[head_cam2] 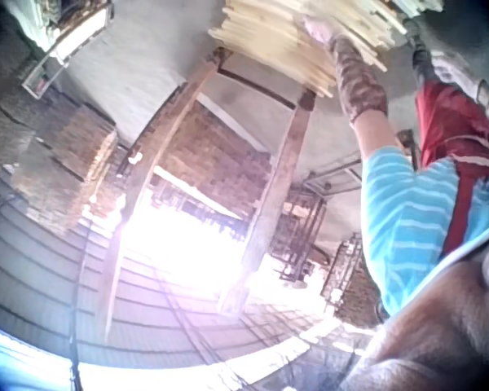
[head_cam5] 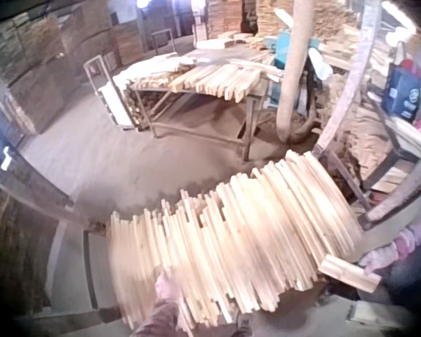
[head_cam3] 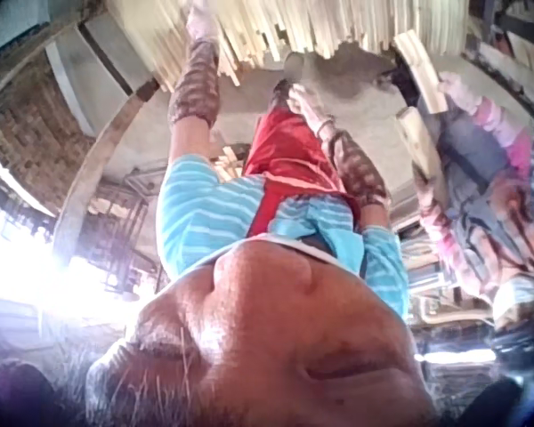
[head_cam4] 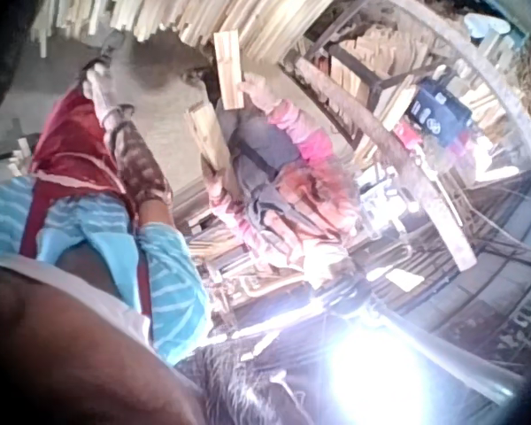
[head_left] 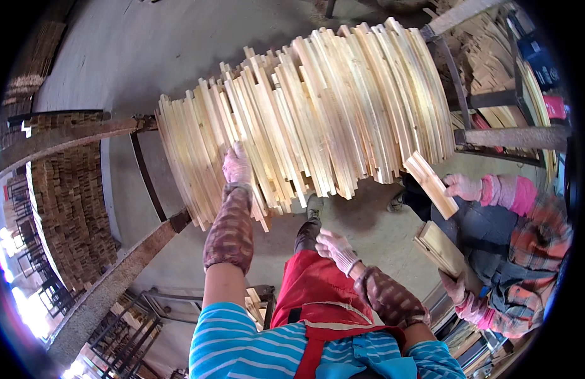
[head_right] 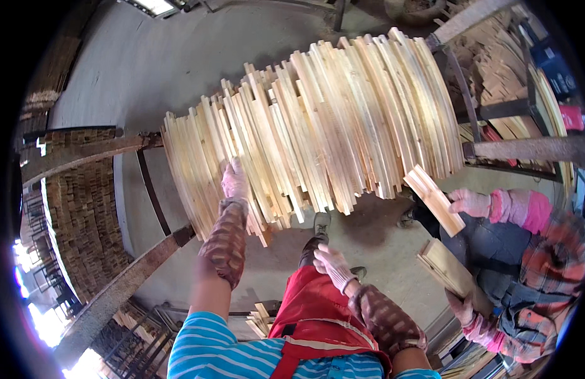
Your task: The person picks up wooden planks from a pile and stacks them onto a metal rack. They walk through the workshop to retrieve more planks and continue stacking them in an organized manner.
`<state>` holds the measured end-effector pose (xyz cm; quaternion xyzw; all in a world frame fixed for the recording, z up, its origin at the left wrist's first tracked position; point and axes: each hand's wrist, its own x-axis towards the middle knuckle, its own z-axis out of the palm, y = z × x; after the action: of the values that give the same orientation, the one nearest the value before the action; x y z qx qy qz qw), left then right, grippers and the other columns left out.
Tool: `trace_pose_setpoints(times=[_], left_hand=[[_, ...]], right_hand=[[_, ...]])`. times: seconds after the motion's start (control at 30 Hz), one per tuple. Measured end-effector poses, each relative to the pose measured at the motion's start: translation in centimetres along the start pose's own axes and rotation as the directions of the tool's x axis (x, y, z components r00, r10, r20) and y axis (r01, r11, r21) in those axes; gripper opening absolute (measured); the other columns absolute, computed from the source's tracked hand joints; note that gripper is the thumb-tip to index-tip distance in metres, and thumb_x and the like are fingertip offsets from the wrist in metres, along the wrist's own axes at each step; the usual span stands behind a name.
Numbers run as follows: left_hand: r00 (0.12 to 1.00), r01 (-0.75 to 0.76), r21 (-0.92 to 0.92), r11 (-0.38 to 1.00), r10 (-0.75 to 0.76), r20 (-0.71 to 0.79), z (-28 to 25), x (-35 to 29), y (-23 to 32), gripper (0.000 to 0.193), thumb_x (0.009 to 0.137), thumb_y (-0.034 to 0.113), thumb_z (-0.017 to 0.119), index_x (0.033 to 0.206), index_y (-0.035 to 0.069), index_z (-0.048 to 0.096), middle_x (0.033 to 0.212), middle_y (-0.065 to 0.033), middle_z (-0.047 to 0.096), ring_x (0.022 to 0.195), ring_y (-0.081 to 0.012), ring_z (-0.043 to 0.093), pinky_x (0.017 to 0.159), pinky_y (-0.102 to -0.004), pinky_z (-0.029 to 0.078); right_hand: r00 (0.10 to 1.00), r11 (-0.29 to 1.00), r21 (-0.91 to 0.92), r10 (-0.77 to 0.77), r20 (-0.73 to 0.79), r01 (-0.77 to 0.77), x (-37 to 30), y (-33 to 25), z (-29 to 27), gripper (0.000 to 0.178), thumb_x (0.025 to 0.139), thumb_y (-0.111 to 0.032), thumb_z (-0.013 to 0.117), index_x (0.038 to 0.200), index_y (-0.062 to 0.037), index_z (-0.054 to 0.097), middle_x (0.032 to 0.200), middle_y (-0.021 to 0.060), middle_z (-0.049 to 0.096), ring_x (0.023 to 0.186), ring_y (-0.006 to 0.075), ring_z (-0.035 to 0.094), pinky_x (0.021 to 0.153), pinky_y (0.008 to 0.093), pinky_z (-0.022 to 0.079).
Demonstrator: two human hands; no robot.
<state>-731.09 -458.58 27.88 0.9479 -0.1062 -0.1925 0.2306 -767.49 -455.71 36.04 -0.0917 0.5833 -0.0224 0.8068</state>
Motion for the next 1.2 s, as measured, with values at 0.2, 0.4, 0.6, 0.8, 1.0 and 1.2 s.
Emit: trace_pose_setpoints(times=[0.2,0.4,0.6,0.8,1.0,1.2], left_hand=[[0.901,0.329,-0.754,0.569,0.048,0.430,-1.8,3.3,-9.6,0.041,0.107,0.033,0.051,0.137,0.006,0.061,0.117,-0.0061,0.068,0.104,-0.0163,0.064,0.088,-0.0303,0.053],[0.833,-0.088,-0.537,0.839,0.358,0.423,4.6,-9.6,2.5,0.038,0.106,0.035,0.052,0.130,0.007,0.061,0.111,-0.0058,0.067,0.098,-0.0166,0.063,0.083,-0.0309,0.052],[0.262,-0.446,-0.632,0.634,0.768,0.585,11.6,-29.7,20.5,0.035,0.105,0.037,0.052,0.122,0.008,0.062,0.105,-0.0054,0.066,0.092,-0.0169,0.062,0.079,-0.0316,0.051],[-0.175,-0.523,-0.821,0.231,0.913,0.369,13.6,-54.7,40.1,0.034,0.104,0.039,0.053,0.115,0.009,0.063,0.099,-0.0051,0.065,0.086,-0.0173,0.061,0.074,-0.0323,0.050],[-0.263,-0.509,-0.858,0.073,0.935,0.236,16.2,-77.1,47.0,0.033,0.103,0.041,0.053,0.108,0.010,0.063,0.093,-0.0047,0.064,0.080,-0.0176,0.059,0.070,-0.0329,0.049],[-0.183,-0.591,-0.797,-0.125,0.983,-0.018,17.2,-84.1,37.2,0.034,0.102,0.044,0.054,0.101,0.011,0.064,0.087,-0.0044,0.064,0.074,-0.0179,0.058,0.065,-0.0336,0.048]], right_hand=[[0.978,0.963,-0.261,-0.116,-0.172,0.068,-5.9,3.9,-12.2,0.039,0.096,-0.019,0.068,0.131,-0.0040,0.060,0.078,-0.0008,0.056,0.064,0.0119,0.054,0.059,0.0272,0.045],[0.644,0.393,-0.915,-0.725,-0.246,0.092,-14.3,14.9,-25.9,0.037,0.090,-0.028,0.064,0.120,-0.0077,0.068,0.094,0.0162,0.070,0.089,0.0298,0.069,0.081,0.0418,0.055],[0.705,0.963,-0.188,0.002,-0.709,-0.191,-21.0,22.2,-26.1,0.058,0.086,-0.037,0.062,0.134,-0.0048,0.063,0.120,0.0203,0.070,0.102,0.0317,0.070,0.088,0.0430,0.056],[0.731,0.984,-0.176,-0.124,-0.671,0.005,-22.1,27.7,-26.7,0.052,0.087,-0.040,0.062,0.128,-0.0094,0.069,0.129,0.0197,0.067,0.124,0.0366,0.060,0.106,0.0480,0.045],[0.509,0.721,-0.690,-0.621,-0.596,0.071,-15.9,41.3,-34.0,0.036,0.081,-0.031,0.068,0.112,-0.0126,0.074,0.114,0.0199,0.070,0.112,0.0399,0.066,0.093,0.0499,0.054],[0.492,0.845,-0.532,-0.482,-0.725,0.044,-13.4,51.2,-43.0,0.029,0.086,-0.022,0.063,0.111,-0.0133,0.073,0.109,0.0179,0.071,0.106,0.0382,0.068,0.088,0.0501,0.056]])
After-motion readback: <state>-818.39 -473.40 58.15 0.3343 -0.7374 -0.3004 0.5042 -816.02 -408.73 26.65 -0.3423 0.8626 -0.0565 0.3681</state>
